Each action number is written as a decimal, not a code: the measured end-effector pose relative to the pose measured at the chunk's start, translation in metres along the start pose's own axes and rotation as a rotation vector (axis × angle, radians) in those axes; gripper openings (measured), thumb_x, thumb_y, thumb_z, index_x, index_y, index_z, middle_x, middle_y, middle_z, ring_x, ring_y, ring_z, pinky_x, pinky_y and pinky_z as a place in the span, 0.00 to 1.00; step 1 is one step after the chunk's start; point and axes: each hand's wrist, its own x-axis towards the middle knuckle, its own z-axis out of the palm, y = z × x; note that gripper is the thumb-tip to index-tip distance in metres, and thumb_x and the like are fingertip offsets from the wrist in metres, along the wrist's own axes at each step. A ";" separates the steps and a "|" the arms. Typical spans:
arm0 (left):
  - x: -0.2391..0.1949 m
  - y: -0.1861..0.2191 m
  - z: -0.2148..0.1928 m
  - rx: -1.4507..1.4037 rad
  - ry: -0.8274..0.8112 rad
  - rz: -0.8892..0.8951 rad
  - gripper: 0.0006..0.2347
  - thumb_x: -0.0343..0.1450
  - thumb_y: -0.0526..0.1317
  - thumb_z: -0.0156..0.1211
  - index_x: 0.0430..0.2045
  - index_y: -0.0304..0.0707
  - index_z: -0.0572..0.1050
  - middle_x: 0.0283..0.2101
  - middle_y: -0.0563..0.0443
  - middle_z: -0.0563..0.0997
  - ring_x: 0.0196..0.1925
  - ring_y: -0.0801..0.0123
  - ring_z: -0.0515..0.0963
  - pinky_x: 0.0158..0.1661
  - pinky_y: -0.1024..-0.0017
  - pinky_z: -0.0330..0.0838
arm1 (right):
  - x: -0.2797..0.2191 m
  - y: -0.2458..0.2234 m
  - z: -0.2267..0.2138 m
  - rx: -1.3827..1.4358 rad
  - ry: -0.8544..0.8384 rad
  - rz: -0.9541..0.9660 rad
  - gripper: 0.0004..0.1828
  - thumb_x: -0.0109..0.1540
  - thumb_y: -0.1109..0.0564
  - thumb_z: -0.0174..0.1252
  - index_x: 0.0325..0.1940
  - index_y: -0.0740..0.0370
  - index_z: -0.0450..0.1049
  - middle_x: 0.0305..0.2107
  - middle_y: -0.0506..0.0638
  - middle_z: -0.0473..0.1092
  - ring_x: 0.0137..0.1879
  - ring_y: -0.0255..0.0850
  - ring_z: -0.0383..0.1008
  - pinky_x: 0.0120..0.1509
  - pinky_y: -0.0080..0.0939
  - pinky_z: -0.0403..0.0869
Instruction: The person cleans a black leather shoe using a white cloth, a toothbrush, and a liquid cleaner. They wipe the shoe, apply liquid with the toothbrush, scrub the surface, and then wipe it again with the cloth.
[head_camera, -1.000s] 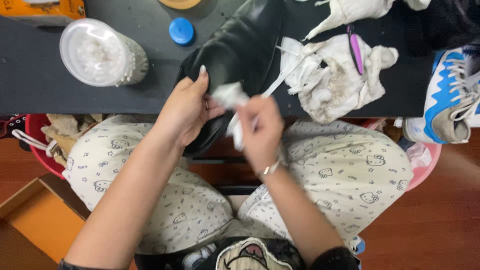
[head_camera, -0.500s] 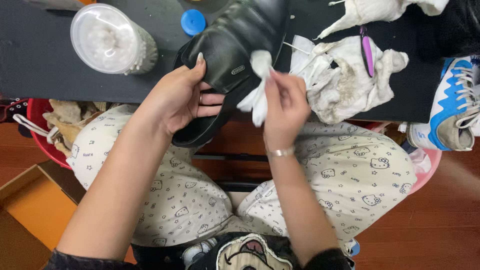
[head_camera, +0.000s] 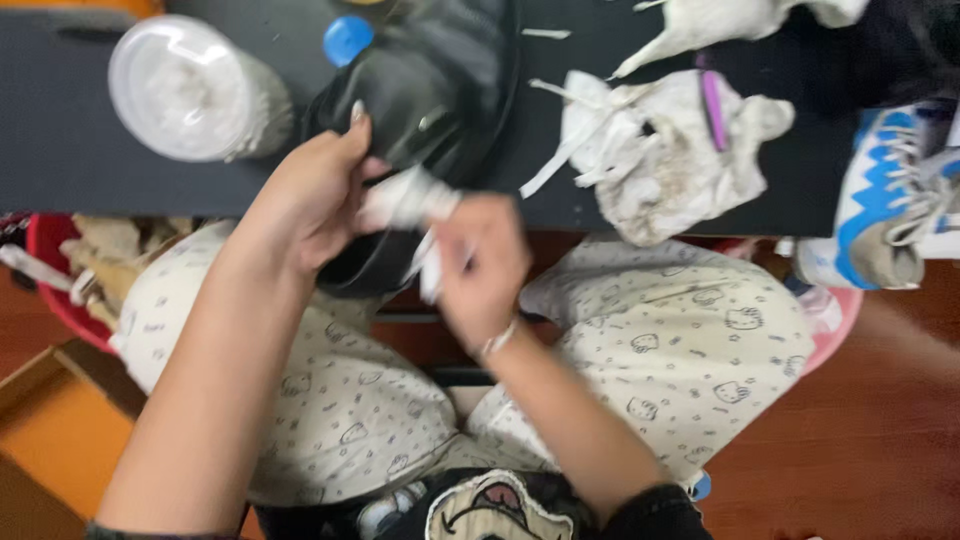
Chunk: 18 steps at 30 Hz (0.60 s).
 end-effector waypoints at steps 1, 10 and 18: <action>-0.001 -0.001 0.000 -0.001 -0.023 -0.001 0.17 0.81 0.50 0.45 0.49 0.34 0.71 0.37 0.52 0.80 0.31 0.66 0.83 0.28 0.69 0.79 | -0.006 -0.006 -0.002 0.051 -0.053 -0.049 0.10 0.59 0.69 0.65 0.41 0.60 0.79 0.38 0.52 0.71 0.45 0.47 0.75 0.52 0.47 0.76; -0.009 0.007 0.020 0.127 0.092 -0.042 0.15 0.78 0.53 0.46 0.43 0.40 0.68 0.35 0.53 0.74 0.29 0.63 0.80 0.30 0.65 0.79 | -0.014 0.011 -0.007 0.045 0.008 0.029 0.08 0.61 0.70 0.66 0.40 0.62 0.77 0.38 0.51 0.72 0.43 0.43 0.75 0.47 0.37 0.74; -0.036 -0.069 0.066 0.967 0.278 0.783 0.15 0.78 0.41 0.54 0.27 0.24 0.73 0.32 0.24 0.78 0.38 0.34 0.79 0.34 0.51 0.71 | -0.009 0.015 -0.085 0.014 0.121 0.599 0.03 0.64 0.65 0.59 0.42 0.66 0.76 0.37 0.48 0.75 0.37 0.33 0.74 0.42 0.31 0.74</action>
